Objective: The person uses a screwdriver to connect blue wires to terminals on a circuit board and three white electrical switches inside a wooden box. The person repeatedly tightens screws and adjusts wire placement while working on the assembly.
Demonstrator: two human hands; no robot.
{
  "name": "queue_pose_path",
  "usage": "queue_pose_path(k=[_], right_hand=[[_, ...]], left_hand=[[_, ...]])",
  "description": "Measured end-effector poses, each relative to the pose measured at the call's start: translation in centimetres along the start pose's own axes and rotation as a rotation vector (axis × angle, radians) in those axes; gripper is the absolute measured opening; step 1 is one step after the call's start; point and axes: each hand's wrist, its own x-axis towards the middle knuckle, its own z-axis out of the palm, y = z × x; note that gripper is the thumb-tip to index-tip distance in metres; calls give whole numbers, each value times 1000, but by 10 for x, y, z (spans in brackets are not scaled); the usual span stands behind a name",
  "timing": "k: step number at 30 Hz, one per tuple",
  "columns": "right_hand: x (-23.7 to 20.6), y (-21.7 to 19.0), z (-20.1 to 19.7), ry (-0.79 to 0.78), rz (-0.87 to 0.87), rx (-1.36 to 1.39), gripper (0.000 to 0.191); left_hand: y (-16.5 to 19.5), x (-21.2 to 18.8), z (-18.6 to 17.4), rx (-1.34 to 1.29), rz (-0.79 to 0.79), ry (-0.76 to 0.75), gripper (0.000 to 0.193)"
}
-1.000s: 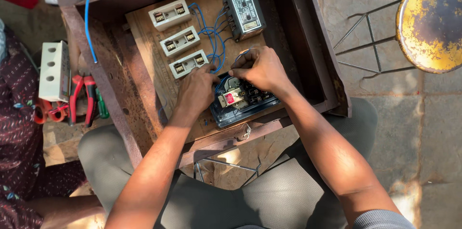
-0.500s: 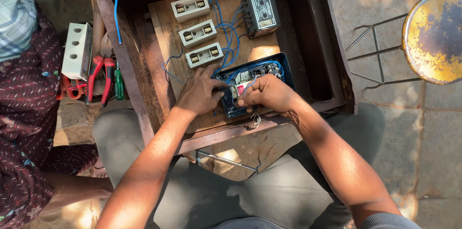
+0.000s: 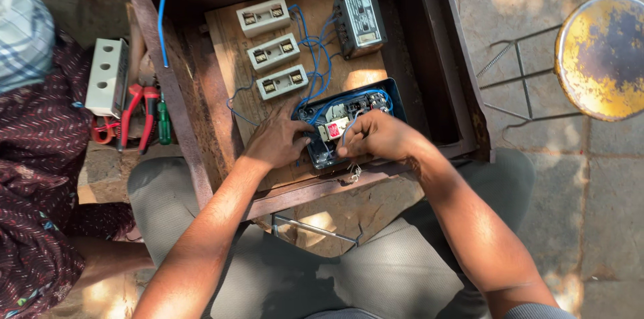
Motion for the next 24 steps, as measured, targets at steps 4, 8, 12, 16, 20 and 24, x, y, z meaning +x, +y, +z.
queue_pose_path(k=[4,8,12,16,20,24], right_hand=[[-9,1,-10,383,38,-572,11],[-9,7,-9,457,209,-928,18],[-8,13,-4,465,254,-880,21],[-11,19,-6,463,287,-772,26],[-9,22,-14,449,129,-446,20],[-3,17,-18,467,189,-126,25]], left_hand=[[8,-4,-4,109,3,-86,28],[17,-6,-4,196,-82,-214,30],[25,-2,-4,223,-187,-313,32],[33,0,-1,245,-228,-347,31],[33,0,4,264,-188,-321,29],[28,-1,6,315,-169,-331,31]])
